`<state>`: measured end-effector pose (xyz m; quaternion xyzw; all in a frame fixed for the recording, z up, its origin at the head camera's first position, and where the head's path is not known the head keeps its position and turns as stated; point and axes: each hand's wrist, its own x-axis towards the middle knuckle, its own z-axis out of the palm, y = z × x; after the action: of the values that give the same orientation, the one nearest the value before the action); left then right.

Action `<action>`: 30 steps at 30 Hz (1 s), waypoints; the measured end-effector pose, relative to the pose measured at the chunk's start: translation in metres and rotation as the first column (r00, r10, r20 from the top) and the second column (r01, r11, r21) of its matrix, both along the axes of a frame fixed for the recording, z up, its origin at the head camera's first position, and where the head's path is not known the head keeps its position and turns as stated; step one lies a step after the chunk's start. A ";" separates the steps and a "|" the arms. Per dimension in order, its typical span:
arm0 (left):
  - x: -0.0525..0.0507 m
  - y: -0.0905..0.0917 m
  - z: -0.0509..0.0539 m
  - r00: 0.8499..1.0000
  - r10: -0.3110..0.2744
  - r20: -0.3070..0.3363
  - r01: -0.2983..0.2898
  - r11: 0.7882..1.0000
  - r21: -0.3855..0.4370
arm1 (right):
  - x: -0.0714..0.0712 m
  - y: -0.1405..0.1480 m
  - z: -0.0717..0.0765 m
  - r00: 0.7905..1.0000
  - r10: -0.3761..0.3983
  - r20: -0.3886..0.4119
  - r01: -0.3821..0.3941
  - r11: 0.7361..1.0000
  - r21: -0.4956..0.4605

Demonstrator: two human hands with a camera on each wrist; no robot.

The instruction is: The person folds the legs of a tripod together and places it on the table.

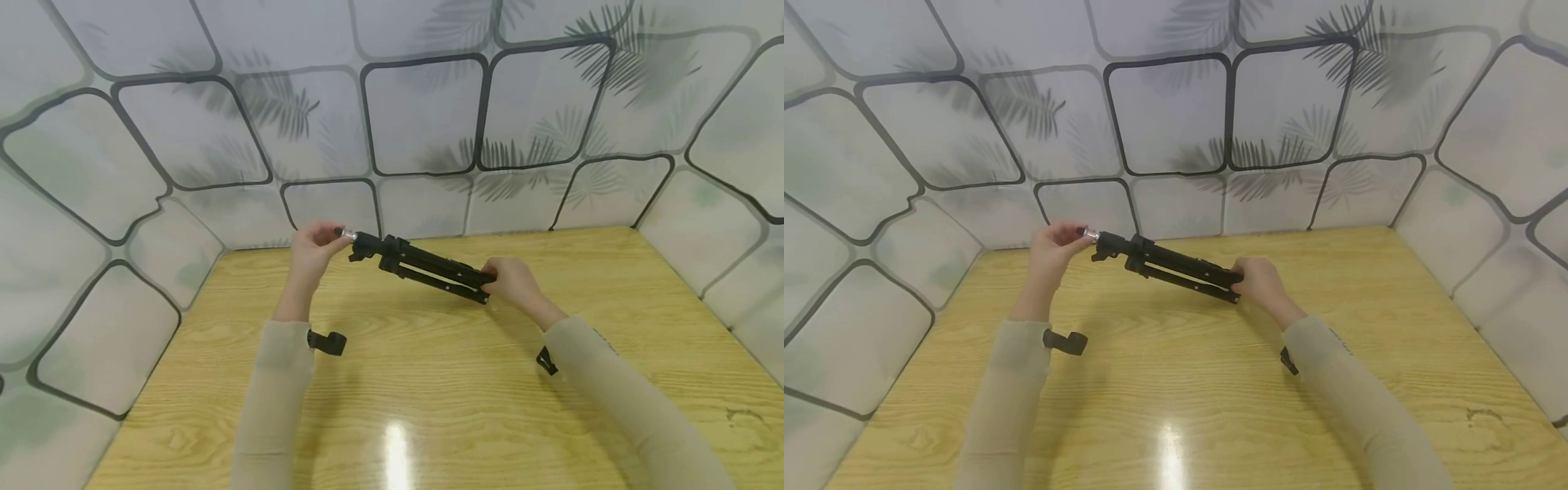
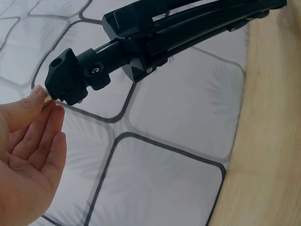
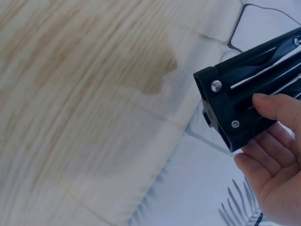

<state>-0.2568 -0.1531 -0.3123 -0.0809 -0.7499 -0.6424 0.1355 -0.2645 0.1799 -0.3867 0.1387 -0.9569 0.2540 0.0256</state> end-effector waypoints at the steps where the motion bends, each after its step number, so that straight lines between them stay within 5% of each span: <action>1: 0.000 -0.001 -0.002 1.000 -0.001 0.010 0.001 1.000 0.005 | 0.000 0.000 0.000 1.000 -0.004 0.001 0.004 1.000 0.003; 10: -0.005 -0.013 -0.021 0.998 -0.023 0.053 0.025 0.999 -0.021 | 0.001 0.002 0.004 1.000 -0.007 -0.018 0.008 1.000 0.019; 17: -0.008 -0.026 -0.037 0.984 -0.029 0.175 0.051 0.991 -0.122 | 0.001 0.002 0.008 1.000 -0.005 -0.031 0.007 0.999 0.046; 25: -0.008 -0.032 -0.050 0.966 -0.050 0.253 0.111 0.966 -0.232 | 0.001 0.002 0.008 0.999 -0.006 -0.042 0.010 0.996 0.087; 30: -0.009 -0.033 -0.057 0.962 -0.051 0.268 0.143 0.932 -0.332 | 0.000 0.003 0.007 0.999 -0.005 -0.049 0.011 0.995 0.104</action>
<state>-0.2657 -0.1865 -0.3695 -0.0576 -0.8580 -0.5103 -0.0107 -0.2650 0.1831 -0.3796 0.1422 -0.9684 0.2003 0.0427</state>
